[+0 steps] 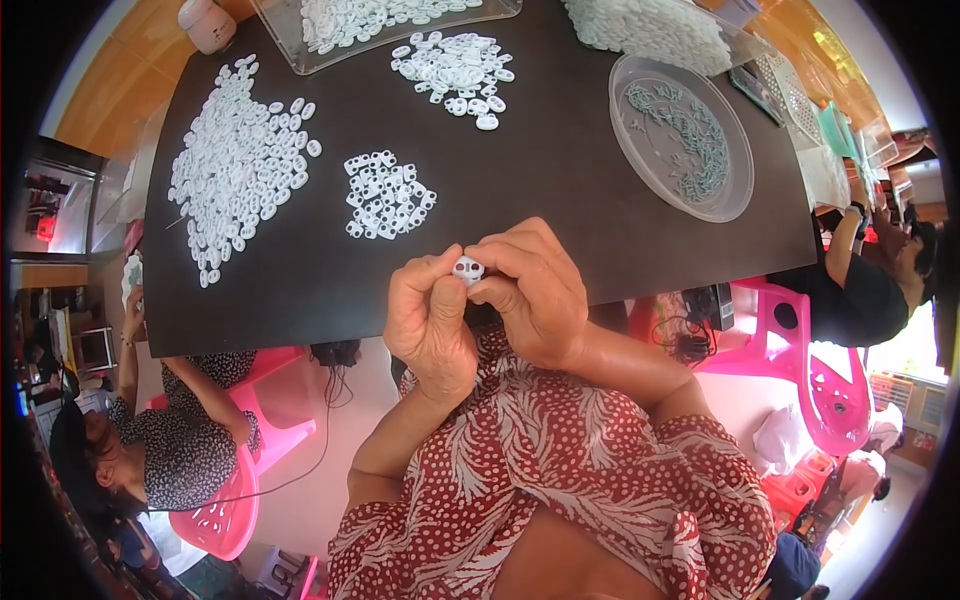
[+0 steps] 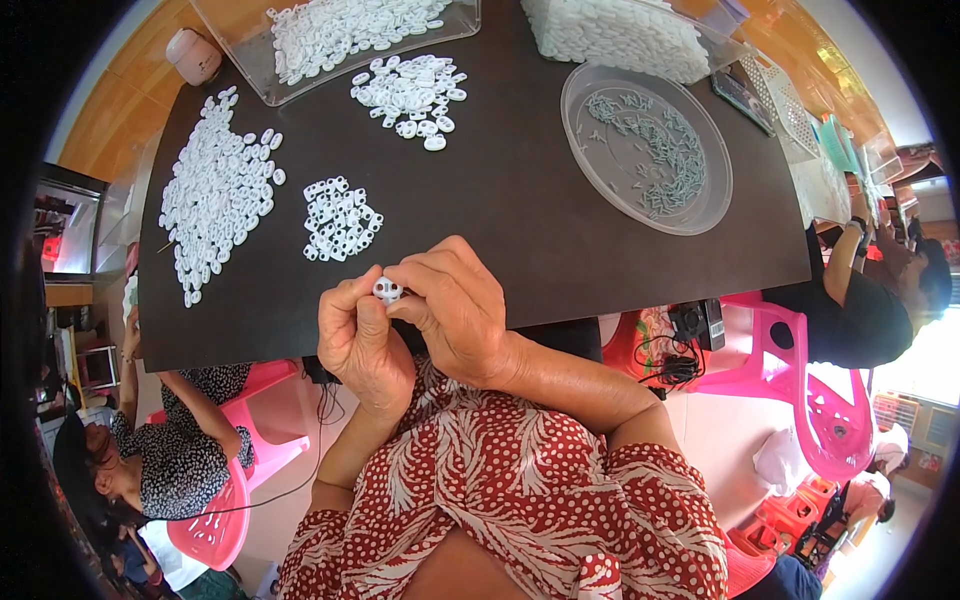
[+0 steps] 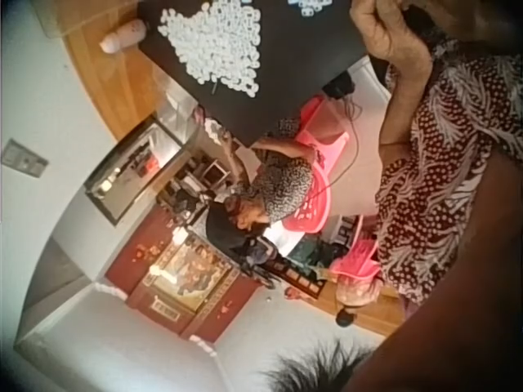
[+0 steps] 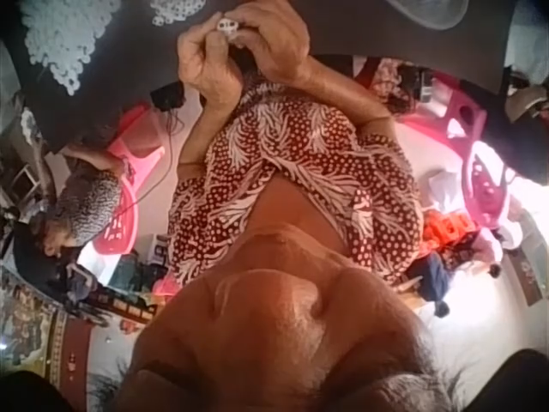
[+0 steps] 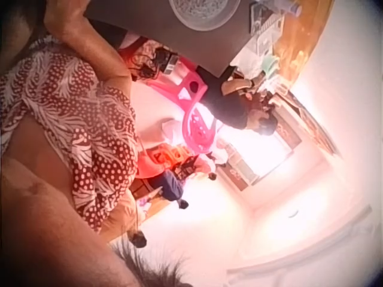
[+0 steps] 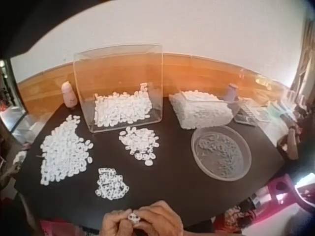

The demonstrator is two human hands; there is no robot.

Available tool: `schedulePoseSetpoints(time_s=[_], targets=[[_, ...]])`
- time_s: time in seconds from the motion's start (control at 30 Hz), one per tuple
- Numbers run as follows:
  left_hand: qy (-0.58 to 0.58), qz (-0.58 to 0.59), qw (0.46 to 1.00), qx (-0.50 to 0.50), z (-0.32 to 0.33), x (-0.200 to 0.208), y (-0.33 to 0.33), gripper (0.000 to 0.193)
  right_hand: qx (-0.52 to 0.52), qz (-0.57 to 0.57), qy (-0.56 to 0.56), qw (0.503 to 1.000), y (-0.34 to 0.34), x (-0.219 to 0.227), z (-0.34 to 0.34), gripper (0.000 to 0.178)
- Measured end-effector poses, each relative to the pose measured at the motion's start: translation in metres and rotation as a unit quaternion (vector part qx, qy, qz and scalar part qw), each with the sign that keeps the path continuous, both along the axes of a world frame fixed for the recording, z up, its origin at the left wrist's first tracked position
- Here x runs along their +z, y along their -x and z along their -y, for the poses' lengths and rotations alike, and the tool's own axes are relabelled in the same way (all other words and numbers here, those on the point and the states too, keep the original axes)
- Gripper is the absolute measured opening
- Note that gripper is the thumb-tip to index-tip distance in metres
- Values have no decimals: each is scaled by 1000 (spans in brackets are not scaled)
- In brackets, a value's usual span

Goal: The person assembles small white plastic components by hand, inserting grey circular parts into them.

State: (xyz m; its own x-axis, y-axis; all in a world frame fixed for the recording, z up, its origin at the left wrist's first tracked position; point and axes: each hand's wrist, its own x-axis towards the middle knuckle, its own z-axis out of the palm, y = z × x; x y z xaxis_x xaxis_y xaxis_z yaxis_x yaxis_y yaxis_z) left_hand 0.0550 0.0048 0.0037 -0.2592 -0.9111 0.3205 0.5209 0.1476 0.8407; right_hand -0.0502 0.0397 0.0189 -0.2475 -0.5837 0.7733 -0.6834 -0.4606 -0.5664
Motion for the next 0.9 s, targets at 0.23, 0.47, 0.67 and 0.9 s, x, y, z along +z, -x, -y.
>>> schedulePoseSetpoints(time_s=[0.23,0.47,0.67,0.9], targets=[[41,15,999,32,-4,-7,0,17,6,-10,18,1000,-4,-5,0,26],[47,51,996,59,0,-9,4,17,1,-13,7,1000,-2,-9,4,30],[1,72,997,35,4,3,8,19,-19,-46,-11,999,8,4,5,29],[-44,159,984,-61,6,6,2,31,-86,-83,-40,992,60,35,-4,22]])
